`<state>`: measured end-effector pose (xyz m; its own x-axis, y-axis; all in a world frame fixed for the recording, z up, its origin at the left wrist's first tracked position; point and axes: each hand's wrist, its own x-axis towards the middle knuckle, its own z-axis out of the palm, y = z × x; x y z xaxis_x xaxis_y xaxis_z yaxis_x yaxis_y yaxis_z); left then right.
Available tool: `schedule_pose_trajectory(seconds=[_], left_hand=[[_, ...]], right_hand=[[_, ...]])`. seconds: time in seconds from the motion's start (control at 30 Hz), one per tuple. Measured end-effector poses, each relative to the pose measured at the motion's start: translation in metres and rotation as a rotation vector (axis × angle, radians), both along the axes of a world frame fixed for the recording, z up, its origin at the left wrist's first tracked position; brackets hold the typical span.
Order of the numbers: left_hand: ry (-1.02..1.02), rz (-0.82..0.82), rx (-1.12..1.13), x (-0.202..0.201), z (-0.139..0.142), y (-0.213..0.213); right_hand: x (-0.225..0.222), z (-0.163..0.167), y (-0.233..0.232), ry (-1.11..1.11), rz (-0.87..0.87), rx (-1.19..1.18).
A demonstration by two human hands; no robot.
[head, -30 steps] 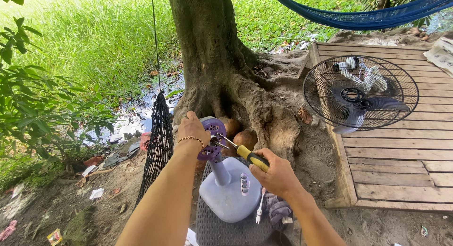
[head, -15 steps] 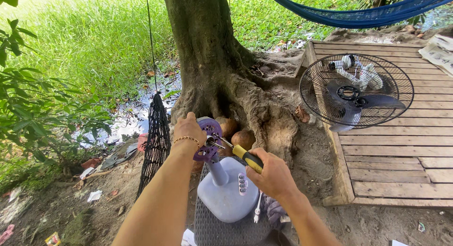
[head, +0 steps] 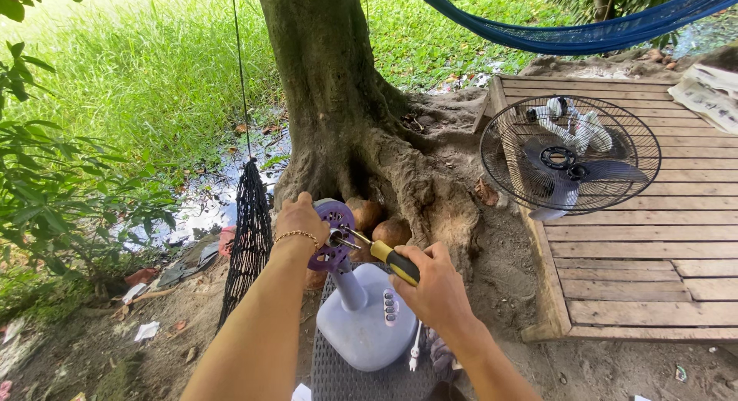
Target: The person disassembles a purple electric fan by removing the rear cover and unscrewing the central nut with a screwdriver. They then clean the fan's internal components with a toothbrush and place the cleaned parts on a nearby wooden platform.
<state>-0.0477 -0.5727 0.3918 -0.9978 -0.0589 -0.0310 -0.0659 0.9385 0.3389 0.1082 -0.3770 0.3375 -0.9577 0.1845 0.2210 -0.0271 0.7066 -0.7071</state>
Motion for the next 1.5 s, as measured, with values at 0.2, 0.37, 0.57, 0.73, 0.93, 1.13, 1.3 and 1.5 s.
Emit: schedule_pose_trajectory(seconds=[0.2, 0.37, 0.57, 0.73, 0.93, 1.13, 1.3, 1.5], left_hand=[[0.008, -0.010, -0.021, -0.003, -0.001, 0.000], [0.006, -0.005, -0.010, -0.005, -0.001, -0.002], [0.043, 0.000, -0.018, -0.009, -0.007, -0.003], [0.112, -0.030, -0.020, -0.011, -0.017, -0.005], [0.133, -0.046, -0.036, -0.007, -0.018, -0.002], [0.081, -0.036, -0.036, -0.006, -0.019, -0.004], [0.121, -0.077, -0.049, -0.014, -0.029, -0.006], [0.142, -0.103, -0.038, -0.014, -0.034, -0.005]], right_hand=[[-0.026, -0.010, 0.012, -0.143, -0.009, -0.115], [-0.035, -0.001, 0.030, -0.179, 0.084, -0.151], [-0.031, 0.009, 0.036, -0.214, 0.125, -0.156], [-0.025, 0.000, 0.036, -0.233, 0.086, -0.030], [-0.021, -0.006, 0.039, 0.168, 0.211, 0.026], [-0.004, 0.005, 0.040, -0.211, 0.151, -0.244], [-0.008, -0.008, 0.036, -0.117, 0.022, -0.096], [0.003, -0.023, 0.042, 0.039, 0.096, -0.071]])
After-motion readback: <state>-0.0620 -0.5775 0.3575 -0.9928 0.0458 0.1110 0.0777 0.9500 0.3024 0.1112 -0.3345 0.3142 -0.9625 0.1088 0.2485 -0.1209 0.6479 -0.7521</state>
